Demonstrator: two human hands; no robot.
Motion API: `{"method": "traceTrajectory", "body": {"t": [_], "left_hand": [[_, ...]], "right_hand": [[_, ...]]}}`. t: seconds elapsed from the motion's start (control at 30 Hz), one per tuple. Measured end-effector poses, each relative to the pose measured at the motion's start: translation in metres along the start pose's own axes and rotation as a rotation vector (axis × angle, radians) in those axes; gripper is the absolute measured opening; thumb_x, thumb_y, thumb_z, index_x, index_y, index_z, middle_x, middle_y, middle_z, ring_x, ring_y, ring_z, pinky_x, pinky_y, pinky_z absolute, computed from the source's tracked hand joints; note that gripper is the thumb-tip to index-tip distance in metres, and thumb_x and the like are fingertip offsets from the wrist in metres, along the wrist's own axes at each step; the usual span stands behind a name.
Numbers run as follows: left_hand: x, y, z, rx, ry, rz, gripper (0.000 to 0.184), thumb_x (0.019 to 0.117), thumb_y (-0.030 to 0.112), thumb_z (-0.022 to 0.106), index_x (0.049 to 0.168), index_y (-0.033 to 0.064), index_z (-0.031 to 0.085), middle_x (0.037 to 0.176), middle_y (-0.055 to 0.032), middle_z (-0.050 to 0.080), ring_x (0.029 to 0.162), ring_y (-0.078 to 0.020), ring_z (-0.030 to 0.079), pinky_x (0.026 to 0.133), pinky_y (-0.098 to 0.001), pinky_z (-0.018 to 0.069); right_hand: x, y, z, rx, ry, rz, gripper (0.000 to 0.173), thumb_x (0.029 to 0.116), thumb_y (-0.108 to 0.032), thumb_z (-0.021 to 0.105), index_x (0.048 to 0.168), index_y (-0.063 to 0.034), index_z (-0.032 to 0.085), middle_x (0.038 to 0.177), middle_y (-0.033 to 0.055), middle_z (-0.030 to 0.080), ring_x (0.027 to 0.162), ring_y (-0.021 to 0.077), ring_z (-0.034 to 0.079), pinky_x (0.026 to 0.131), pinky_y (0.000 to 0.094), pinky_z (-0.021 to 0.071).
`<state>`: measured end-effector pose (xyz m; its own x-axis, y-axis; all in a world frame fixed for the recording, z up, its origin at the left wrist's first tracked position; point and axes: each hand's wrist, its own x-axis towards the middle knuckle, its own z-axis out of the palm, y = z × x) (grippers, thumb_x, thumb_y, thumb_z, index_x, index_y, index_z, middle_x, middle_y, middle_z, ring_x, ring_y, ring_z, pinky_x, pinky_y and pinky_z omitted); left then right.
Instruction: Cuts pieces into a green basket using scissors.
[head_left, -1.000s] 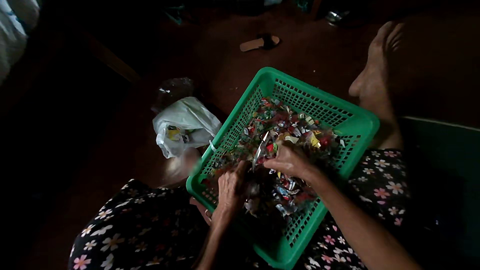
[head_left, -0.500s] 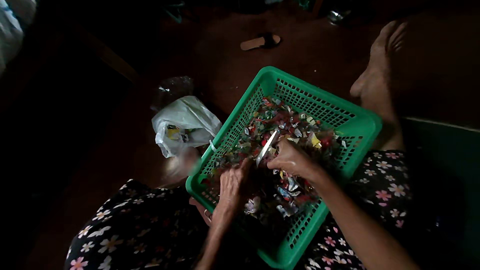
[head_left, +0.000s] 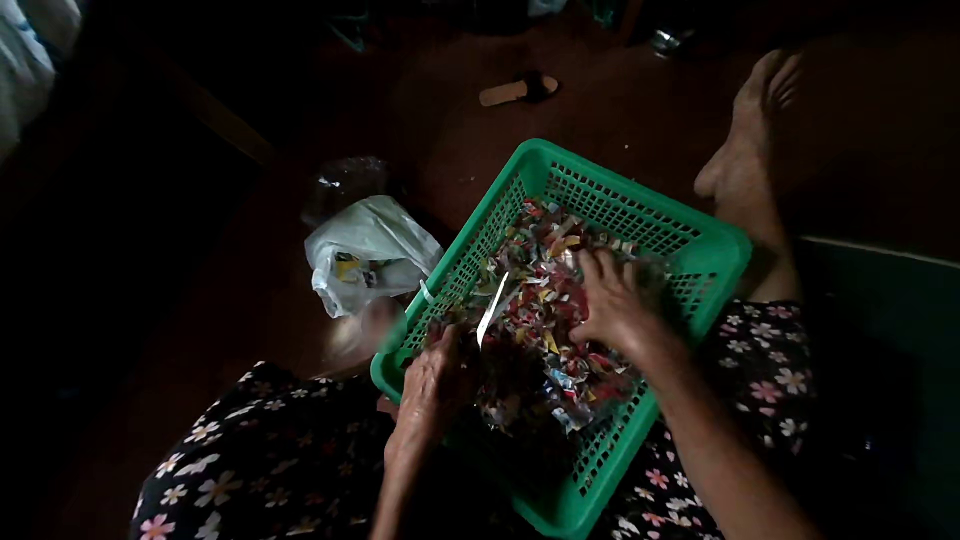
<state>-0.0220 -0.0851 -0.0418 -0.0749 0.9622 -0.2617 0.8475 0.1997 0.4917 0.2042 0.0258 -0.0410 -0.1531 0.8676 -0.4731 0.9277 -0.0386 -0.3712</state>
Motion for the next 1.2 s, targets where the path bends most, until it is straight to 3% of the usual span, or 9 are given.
{"method": "traceTrajectory", "body": {"t": [0.1,0.23,0.37,0.53,0.7,0.87,0.97,1.07,1.2], "left_hand": [[0.0,0.003,0.008,0.002,-0.044,0.015,0.046,0.0965,0.019,0.066,0.14,0.0047,0.058,0.118,-0.0198,0.07,0.103,-0.038,0.07,0.087,-0.0569,0.0552],[0.005,0.0,0.019,-0.049,-0.018,0.13,0.059,0.0903,0.017,0.071,0.144,0.0,0.052,0.125,-0.0208,0.067,0.112,-0.0376,0.066,0.092,-0.0545,0.0544],[0.014,0.014,0.026,-0.076,0.096,0.223,0.059,0.088,0.014,0.07,0.143,-0.0008,0.054,0.124,-0.0204,0.068,0.112,-0.0374,0.067,0.091,-0.0546,0.0549],[0.018,0.013,0.045,0.042,0.379,0.257,0.024,0.0847,0.01,0.068,0.107,0.0042,0.075,0.076,-0.0118,0.073,0.062,-0.031,0.07,0.054,-0.0507,0.0542],[0.006,0.004,0.033,0.009,0.121,0.095,0.028,0.0933,0.018,0.064,0.116,0.0028,0.07,0.082,-0.0164,0.071,0.074,-0.0371,0.071,0.066,-0.057,0.0543],[0.007,0.007,0.023,-0.071,-0.001,0.224,0.064,0.0889,0.014,0.069,0.146,-0.0043,0.048,0.13,-0.0246,0.064,0.118,-0.0412,0.063,0.094,-0.0568,0.0525],[0.016,0.019,0.031,-0.001,0.128,0.201,0.039,0.0925,0.011,0.065,0.13,0.0014,0.065,0.105,-0.0187,0.074,0.093,-0.0377,0.072,0.078,-0.0558,0.0572],[0.014,0.017,0.035,0.035,0.221,0.178,0.02,0.0927,0.016,0.065,0.106,0.0044,0.074,0.075,-0.0142,0.071,0.066,-0.0348,0.071,0.06,-0.0552,0.0543],[0.007,0.02,0.011,0.109,-0.012,0.046,0.026,0.0972,0.022,0.062,0.115,0.0055,0.071,0.086,-0.0174,0.073,0.081,-0.0387,0.072,0.071,-0.0583,0.0543]], "right_hand": [[-0.002,-0.011,0.021,0.077,-0.042,-0.116,0.07,0.0843,-0.002,0.079,0.146,0.0025,0.045,0.149,0.0271,0.043,0.123,0.0437,0.058,0.098,0.055,0.0524],[0.003,-0.01,0.02,0.29,-0.014,-0.22,0.036,0.087,-0.005,0.077,0.119,0.0047,0.065,0.112,0.0253,0.068,0.108,0.0396,0.065,0.094,0.0577,0.0515],[-0.003,-0.018,0.02,0.439,-0.01,-0.217,0.035,0.0855,-0.013,0.082,0.114,0.0021,0.069,0.104,0.0191,0.07,0.101,0.0296,0.067,0.092,0.0496,0.0527],[-0.001,-0.021,0.017,0.416,-0.026,-0.186,0.029,0.0875,-0.016,0.081,0.109,0.0007,0.071,0.099,0.0173,0.071,0.095,0.0287,0.067,0.088,0.0503,0.0531],[0.002,-0.02,0.01,0.313,-0.016,-0.088,0.032,0.0892,-0.022,0.08,0.11,-0.0004,0.071,0.097,0.0194,0.071,0.094,0.0345,0.068,0.084,0.0564,0.0527],[0.0,-0.022,0.025,0.291,-0.067,-0.172,0.03,0.089,-0.022,0.078,0.113,-0.0045,0.073,0.099,0.0165,0.073,0.098,0.0324,0.068,0.088,0.0558,0.0525],[-0.002,-0.027,0.021,0.278,-0.157,-0.153,0.029,0.0927,-0.025,0.075,0.11,-0.0025,0.073,0.103,0.0163,0.072,0.101,0.0302,0.068,0.092,0.0524,0.0516],[-0.002,-0.022,0.012,0.351,-0.08,-0.17,0.025,0.091,-0.018,0.079,0.107,-0.0002,0.071,0.094,0.0161,0.071,0.085,0.0265,0.069,0.081,0.0476,0.0557],[0.002,-0.005,0.009,0.036,0.278,-0.402,0.025,0.0815,-0.008,0.082,0.102,-0.0002,0.07,0.096,0.0181,0.069,0.086,0.0368,0.069,0.074,0.0571,0.0545]]}}
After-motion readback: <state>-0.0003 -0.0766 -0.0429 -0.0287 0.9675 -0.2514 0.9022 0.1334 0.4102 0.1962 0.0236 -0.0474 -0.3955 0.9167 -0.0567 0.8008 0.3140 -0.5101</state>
